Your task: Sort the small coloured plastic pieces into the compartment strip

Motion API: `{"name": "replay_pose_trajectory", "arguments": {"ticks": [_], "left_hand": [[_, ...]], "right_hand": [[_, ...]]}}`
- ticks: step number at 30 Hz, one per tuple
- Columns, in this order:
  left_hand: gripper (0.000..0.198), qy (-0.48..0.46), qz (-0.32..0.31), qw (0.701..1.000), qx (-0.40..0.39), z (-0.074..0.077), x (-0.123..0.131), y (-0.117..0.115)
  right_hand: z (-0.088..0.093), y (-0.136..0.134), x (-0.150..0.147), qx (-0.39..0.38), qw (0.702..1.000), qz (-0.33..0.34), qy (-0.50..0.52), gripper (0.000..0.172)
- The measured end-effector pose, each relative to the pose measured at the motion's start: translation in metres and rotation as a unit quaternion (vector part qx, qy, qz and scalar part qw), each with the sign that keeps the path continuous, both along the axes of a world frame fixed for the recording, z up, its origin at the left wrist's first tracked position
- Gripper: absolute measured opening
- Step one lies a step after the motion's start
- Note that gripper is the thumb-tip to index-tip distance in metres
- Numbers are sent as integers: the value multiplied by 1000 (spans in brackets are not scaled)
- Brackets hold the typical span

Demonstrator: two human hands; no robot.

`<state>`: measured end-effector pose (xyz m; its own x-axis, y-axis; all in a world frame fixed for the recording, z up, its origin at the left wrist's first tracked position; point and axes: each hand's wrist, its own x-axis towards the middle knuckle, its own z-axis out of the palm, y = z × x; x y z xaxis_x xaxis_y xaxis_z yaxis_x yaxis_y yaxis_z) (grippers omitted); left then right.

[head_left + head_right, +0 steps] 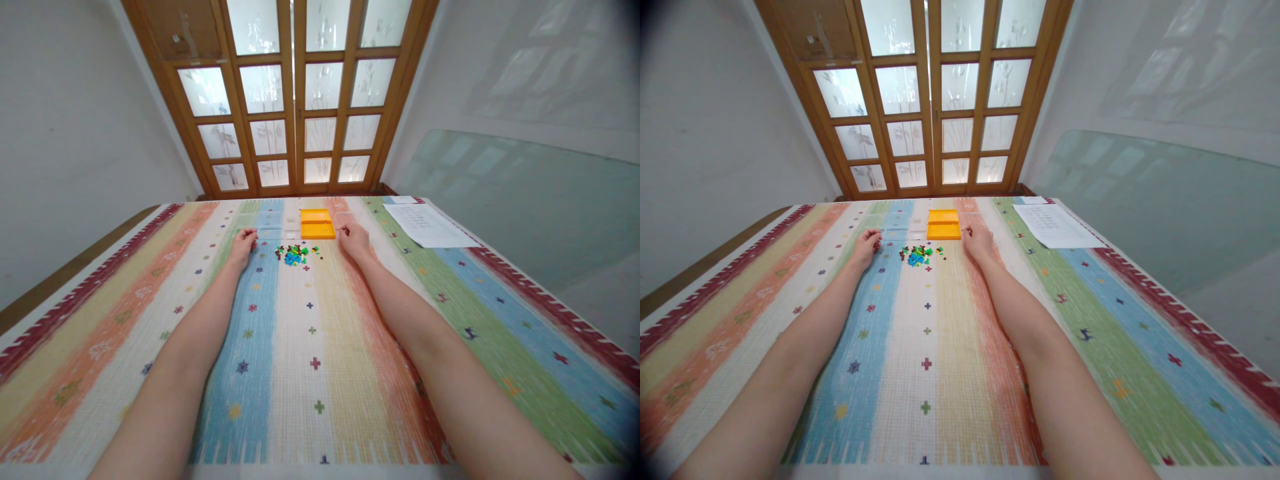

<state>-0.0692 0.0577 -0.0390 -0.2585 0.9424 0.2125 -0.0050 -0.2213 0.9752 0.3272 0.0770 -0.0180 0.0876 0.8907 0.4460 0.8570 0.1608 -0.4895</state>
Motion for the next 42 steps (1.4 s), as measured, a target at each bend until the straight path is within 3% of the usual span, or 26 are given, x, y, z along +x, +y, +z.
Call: {"name": "replay_pose_trajectory", "arguments": {"ticks": [3,7,10,22,30,37,42], "left_hand": [[29,-6,54,998,11,0,-4,1],[26,-15,172,985,24,5,-12,-1],[29,-14,195,981,11,10,-16,-4],[46,-36,134,990,-24,12,-18,-6],[38,10,122,992,-9,3,-19,-3],[28,145,81,986,-6,4,-9,-6],[25,249,16,968,9,8,4,-14]], "right_hand": [[0,0,0,-3,1000,0,-5,25],[0,0,0,0,1000,9,-9,26],[1,-1,-1,3,1000,13,-10,27],[3,-4,-5,14,999,31,-26,29],[3,-4,-9,33,997,69,-24,28],[6,-8,-17,27,992,109,-51,25],[14,-20,-29,21,971,218,-91,22]]}}
